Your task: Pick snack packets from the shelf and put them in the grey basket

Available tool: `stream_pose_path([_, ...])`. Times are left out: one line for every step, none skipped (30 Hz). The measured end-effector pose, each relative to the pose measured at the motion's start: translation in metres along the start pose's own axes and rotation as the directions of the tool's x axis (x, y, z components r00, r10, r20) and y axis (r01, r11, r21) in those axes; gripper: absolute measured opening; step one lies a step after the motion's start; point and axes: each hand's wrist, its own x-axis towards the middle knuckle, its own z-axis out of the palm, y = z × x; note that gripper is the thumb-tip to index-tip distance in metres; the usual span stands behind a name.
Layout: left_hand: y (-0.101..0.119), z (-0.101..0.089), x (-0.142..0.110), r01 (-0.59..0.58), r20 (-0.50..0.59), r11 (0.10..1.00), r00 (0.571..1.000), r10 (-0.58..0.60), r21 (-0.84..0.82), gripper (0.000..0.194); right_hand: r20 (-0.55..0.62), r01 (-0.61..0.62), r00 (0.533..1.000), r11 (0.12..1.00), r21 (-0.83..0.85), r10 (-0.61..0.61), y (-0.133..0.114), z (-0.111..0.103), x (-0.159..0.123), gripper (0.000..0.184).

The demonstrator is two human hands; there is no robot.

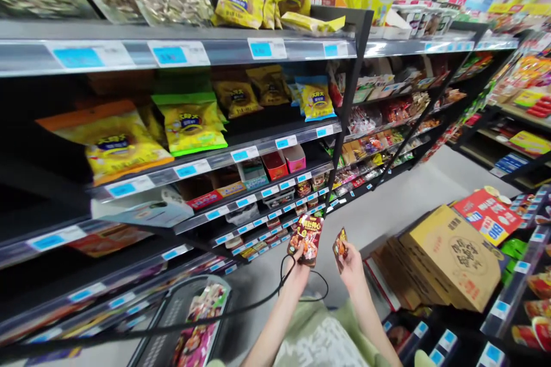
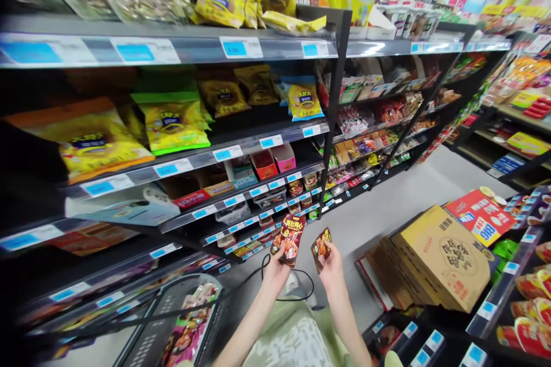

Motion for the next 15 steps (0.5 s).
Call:
stream_pose_path([0.000,0.001,0.005,0.009,0.009,1.000,1.000,-0.009,0.003,0.044,-0.005,-0.024,1.000,1.000,0.014,0.024,-0.003,0.005,0.000,0.019])
stream_pose_path([0.001,0.003,0.010,0.012,0.024,1.000,1.000,-0.012,0.008,0.045,-0.011,-0.053,0.999,0.998,0.029,0.053,-0.007,0.010,0.000,0.021])
stream_pose_path([0.003,0.004,0.014,0.012,0.043,1.000,0.999,-0.013,0.013,0.046,-0.011,-0.064,0.998,0.997,0.034,0.065,-0.010,0.016,0.001,0.024])
stream_pose_path([0.005,0.004,0.019,0.013,0.065,1.000,0.998,-0.015,0.021,0.047,-0.009,-0.052,0.999,0.998,0.025,0.053,-0.013,0.022,0.001,0.026])
stream_pose_path([0.007,0.005,0.023,0.016,0.081,0.999,0.997,-0.018,0.032,0.046,-0.010,-0.026,1.000,1.000,0.005,0.027,-0.016,0.028,0.002,0.029])
stream_pose_path([0.010,0.005,0.027,0.017,0.088,0.999,0.996,-0.021,0.044,0.044,-0.017,0.010,1.000,1.000,-0.025,-0.010,-0.017,0.035,0.003,0.031])
stream_pose_path([0.012,0.006,0.030,0.017,0.082,0.999,0.996,-0.021,0.052,0.041,-0.025,0.055,0.998,0.996,-0.067,-0.056,-0.016,0.042,0.005,0.034])
stream_pose_path([0.015,0.007,0.034,0.013,0.076,0.998,0.997,-0.017,0.054,0.039,-0.027,0.098,0.994,0.988,-0.121,-0.102,-0.013,0.050,0.007,0.036])
stream_pose_path([0.017,0.008,0.036,0.003,0.075,0.999,0.997,-0.007,0.052,0.037,-0.017,0.131,0.991,0.975,-0.182,-0.136,-0.009,0.057,0.010,0.039])
stream_pose_path([0.019,0.009,0.039,-0.012,0.082,0.999,0.997,0.008,0.047,0.036,0.008,0.146,0.989,0.960,-0.239,-0.148,-0.003,0.065,0.014,0.041])
stream_pose_path([0.022,0.010,0.042,-0.028,0.094,0.999,0.995,0.024,0.043,0.037,0.041,0.147,0.989,0.948,-0.283,-0.141,0.004,0.073,0.018,0.044])
stream_pose_path([0.024,0.012,0.044,-0.045,0.105,0.998,0.994,0.040,0.042,0.037,0.069,0.140,0.990,0.941,-0.309,-0.124,0.012,0.081,0.022,0.046])
stream_pose_path([0.026,0.013,0.047,-0.060,0.111,0.997,0.992,0.055,0.045,0.038,0.083,0.130,0.991,0.940,-0.316,-0.109,0.020,0.088,0.027,0.047])
stream_pose_path([0.029,0.015,0.049,-0.081,0.109,0.995,0.991,0.074,0.052,0.039,0.079,0.128,0.991,0.943,-0.308,-0.108,0.027,0.094,0.031,0.048])
stream_pose_path([0.031,0.017,0.051,-0.106,0.100,0.992,0.990,0.099,0.062,0.040,0.066,0.136,0.990,0.946,-0.295,-0.122,0.033,0.100,0.035,0.049])
